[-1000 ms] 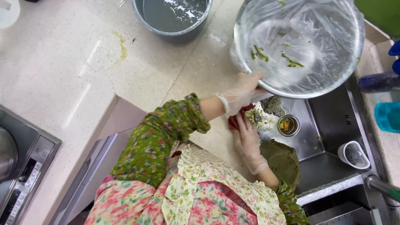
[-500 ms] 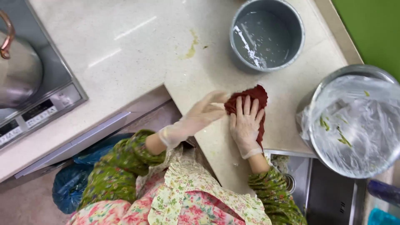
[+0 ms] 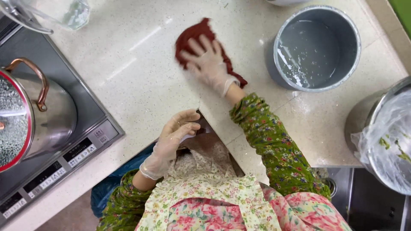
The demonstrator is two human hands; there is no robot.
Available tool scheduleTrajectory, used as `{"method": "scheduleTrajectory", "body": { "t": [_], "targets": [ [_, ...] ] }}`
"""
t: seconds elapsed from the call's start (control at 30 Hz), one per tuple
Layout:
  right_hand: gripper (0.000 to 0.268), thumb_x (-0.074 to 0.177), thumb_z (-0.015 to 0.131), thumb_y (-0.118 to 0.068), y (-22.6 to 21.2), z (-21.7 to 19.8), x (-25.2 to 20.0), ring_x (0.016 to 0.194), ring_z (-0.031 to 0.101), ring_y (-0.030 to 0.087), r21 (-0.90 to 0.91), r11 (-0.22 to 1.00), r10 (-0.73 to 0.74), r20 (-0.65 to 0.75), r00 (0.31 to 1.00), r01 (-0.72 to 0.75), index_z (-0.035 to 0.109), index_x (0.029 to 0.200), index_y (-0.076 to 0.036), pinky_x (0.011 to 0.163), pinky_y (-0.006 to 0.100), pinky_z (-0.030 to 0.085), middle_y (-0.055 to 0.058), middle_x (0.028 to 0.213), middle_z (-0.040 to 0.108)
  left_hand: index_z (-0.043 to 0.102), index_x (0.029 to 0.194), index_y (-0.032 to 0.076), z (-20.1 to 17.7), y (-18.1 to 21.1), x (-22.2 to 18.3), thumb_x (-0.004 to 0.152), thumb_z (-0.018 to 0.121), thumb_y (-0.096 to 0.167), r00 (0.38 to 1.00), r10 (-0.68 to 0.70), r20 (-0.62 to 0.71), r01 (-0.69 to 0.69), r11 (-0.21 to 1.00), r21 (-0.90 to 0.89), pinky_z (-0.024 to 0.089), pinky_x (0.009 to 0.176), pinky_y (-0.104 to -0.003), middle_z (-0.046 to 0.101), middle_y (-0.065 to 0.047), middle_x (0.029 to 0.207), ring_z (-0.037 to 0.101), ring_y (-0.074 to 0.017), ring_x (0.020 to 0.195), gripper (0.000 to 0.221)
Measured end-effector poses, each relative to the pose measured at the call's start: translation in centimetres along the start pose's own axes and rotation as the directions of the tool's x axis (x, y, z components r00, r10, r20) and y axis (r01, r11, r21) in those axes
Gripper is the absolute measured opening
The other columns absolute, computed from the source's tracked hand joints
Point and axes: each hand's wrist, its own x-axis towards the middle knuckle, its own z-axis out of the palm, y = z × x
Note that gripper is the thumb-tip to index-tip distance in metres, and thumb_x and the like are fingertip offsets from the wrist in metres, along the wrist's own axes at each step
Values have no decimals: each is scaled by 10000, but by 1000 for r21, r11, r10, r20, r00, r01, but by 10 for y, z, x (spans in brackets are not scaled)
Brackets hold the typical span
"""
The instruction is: Extracting juice from a blended green mixture using a cloth strainer in a kitchen sink.
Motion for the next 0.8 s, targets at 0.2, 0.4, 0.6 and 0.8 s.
{"method": "scheduleTrajectory", "body": {
  "t": [0.2,0.4,0.6,0.8],
  "targets": [
    [635,871,680,-274,1,21,-180,1594,214,212,-100,976,-173,168,971,191,534,1484,-352,1306,467,128,-40,1650,354,486,1483,-18,51,12,57,1026,637,103,922,110,372,-186,967,176,498,1113,-366,562,-180,1441,587,-212,1302,496],
    [392,902,624,-55,36,46,-384,1423,417,252,208,913,408,-463,787,-351,751,1207,-267,1210,489,278,-7,1399,666,193,1568,9,282,-11,109,900,715,273,717,-248,652,23,942,334,588,959,-380,420,-211,1527,604,-311,1269,887],
    [552,965,434,98,75,48,-524,1173,487,650,943,-324,917,332,-223,72,719,1393,-100,954,695,389,339,1304,632,558,1243,-105,437,-141,228,838,686,117,800,-410,439,337,911,238,636,767,-374,674,-234,1167,718,-310,979,479],
    [487,1001,480,-111,126,69,-605,1283,615,345,353,178,959,147,-243,918,463,1484,-51,1123,489,494,165,1429,593,536,1088,-39,472,-24,148,818,597,-12,730,-606,316,499,789,359,665,681,-287,689,-193,1038,738,-230,845,278]
  ]
}}
